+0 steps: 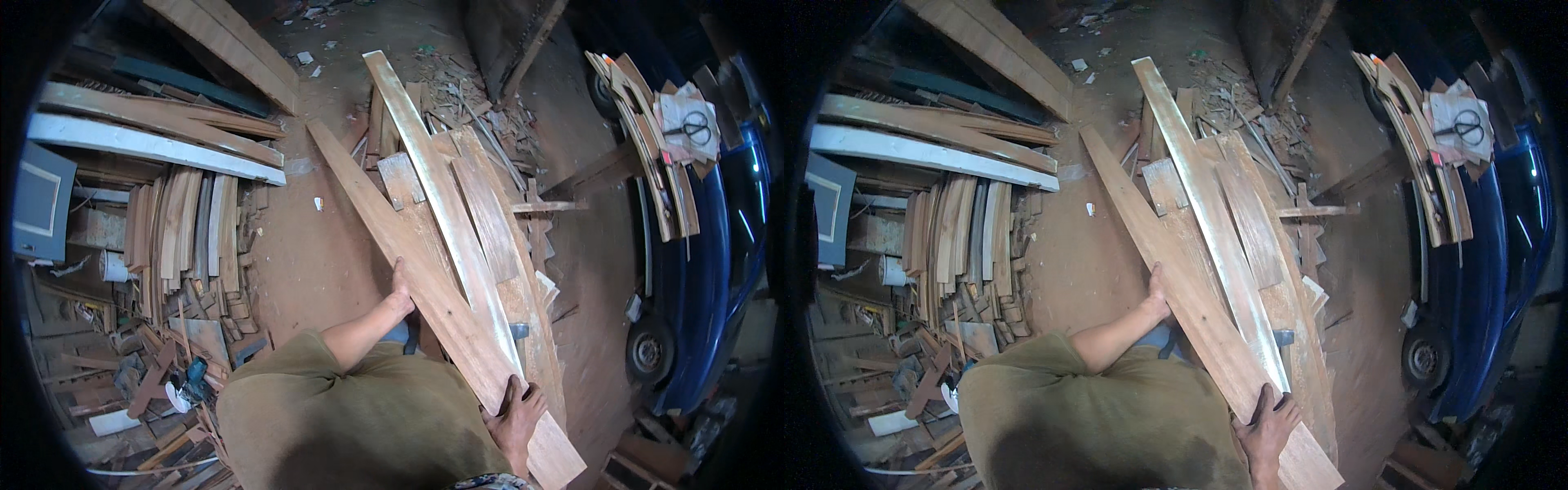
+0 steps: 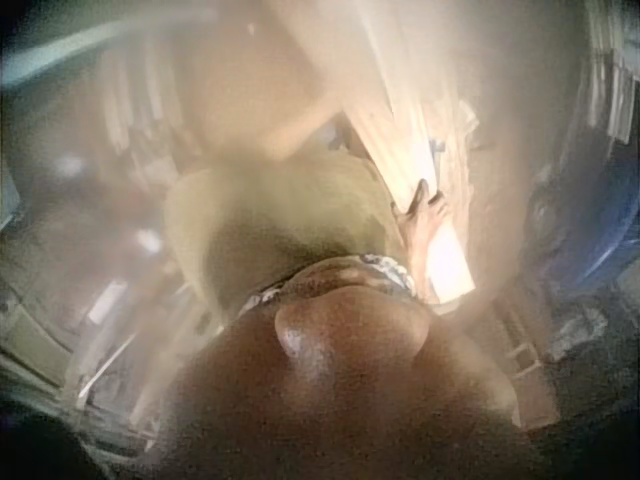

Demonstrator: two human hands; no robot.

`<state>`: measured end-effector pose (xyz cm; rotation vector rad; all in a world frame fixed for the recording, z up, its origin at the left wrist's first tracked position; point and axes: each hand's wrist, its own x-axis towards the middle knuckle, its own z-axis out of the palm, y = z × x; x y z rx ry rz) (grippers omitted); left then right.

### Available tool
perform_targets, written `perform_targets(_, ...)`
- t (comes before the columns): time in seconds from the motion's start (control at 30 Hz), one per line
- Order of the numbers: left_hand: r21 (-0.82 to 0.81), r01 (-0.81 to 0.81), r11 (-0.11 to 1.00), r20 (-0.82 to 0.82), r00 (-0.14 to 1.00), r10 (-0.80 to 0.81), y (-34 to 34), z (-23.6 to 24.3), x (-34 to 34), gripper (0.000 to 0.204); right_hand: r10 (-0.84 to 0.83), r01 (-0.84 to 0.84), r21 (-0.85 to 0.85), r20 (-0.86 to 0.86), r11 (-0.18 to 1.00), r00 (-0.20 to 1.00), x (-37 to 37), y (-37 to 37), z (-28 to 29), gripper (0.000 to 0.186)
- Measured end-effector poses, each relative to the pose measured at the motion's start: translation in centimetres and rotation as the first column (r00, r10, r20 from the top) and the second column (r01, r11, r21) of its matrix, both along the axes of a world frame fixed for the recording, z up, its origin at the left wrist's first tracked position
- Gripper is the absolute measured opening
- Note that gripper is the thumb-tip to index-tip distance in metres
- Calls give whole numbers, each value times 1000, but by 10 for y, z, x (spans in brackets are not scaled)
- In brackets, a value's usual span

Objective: The person measures and marks a long wooden plank using a square and a pencil. They then use a circular saw to cut the plank along the marked line. The person handles the wood and tools with both hands, adjusting the saw and the plank as needed.

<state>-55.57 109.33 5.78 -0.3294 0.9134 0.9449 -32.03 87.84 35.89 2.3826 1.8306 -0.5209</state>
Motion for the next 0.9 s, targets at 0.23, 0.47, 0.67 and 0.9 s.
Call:
perform_targets(0.23, 101, 250, 963, -110, 965, -238, -45, 62, 11, 99, -65, 69, -46, 95, 997, 993, 25, -28, 107, 96)
perform_targets(0.47, 149, 153, 977, -193, 974, -123, 6, -61, -51, 105, -69, 83, -87, 154, 993, 986, 40, -92, 89, 94)
perform_targets(0.67, -64, 297, 953, -233, 924, -303, -4, -98, -45, 103, -135, 136, -23, 20, 990, 991, 63, -152, 37, 91)
perform_targets(0.9, -182, 340, 923, -188, 909, -372, -84, -36, -3, 97, -239, 240, -65, 15, 969, 971, 122, -323, -22, 112)
